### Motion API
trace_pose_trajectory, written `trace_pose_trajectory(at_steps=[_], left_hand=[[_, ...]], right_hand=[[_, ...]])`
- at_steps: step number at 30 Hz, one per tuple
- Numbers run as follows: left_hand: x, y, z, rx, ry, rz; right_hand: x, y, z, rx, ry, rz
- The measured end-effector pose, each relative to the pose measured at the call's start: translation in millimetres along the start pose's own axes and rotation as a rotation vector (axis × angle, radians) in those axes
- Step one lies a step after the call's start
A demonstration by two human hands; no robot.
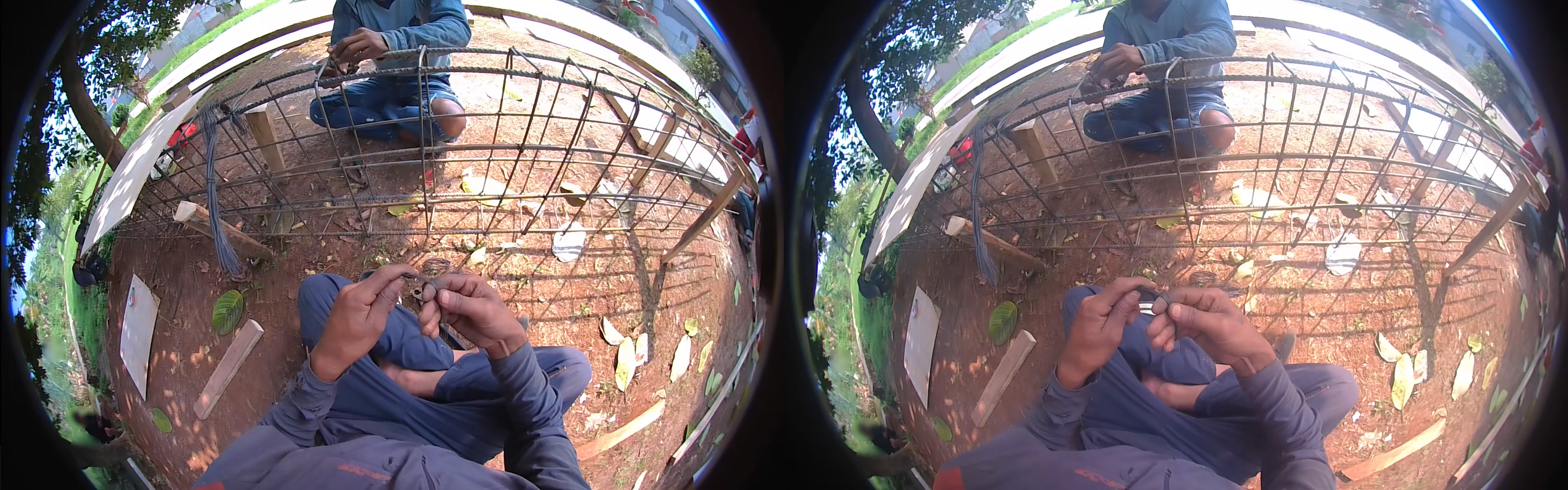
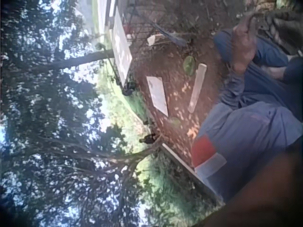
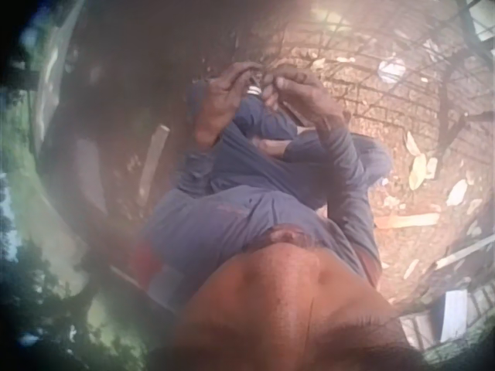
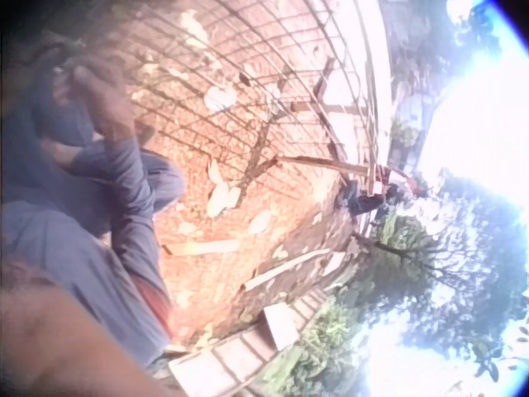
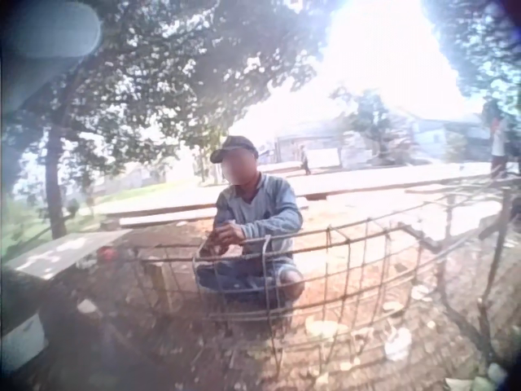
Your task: The person sits on the ground and twists wire ties to secure a metal mesh grid. Another person nearby also works on the same mesh structure.
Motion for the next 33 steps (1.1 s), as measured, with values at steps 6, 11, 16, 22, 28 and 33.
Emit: trace_pose_trajectory(at_steps=[6, 11, 16, 22, 28, 33], left_hand=[[11, -1, -29, -0.120, 0.030, 0.007], [8, 7, -41, -0.031, -0.070, 0.013], [9, 3, -60, 0.071, -0.225, -0.085], [3, 3, -56, 0.195, -0.239, 0.041], [-14, -23, -55, 0.085, 0.328, 0.092], [-13, -30, -56, 0.060, 0.198, 0.047]], right_hand=[[26, 2, 16, -0.172, -0.253, 0.265], [55, 9, 31, -0.353, -0.216, 0.426], [60, 12, 34, -0.400, -0.225, 0.478], [62, 14, 40, -0.408, -0.127, 0.413], [47, 9, 37, -0.386, -0.070, 0.336], [52, 14, 33, -0.342, -0.063, 0.347]])
Point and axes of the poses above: each hand's wrist, its own y-axis away from the middle knuckle, its own z-axis out of the back of the hand, x = y × z, the point moved 7 cm from there along -y, towards the middle knuckle, and after that the axes turned 5 degrees about z, right-handed, at the moved point
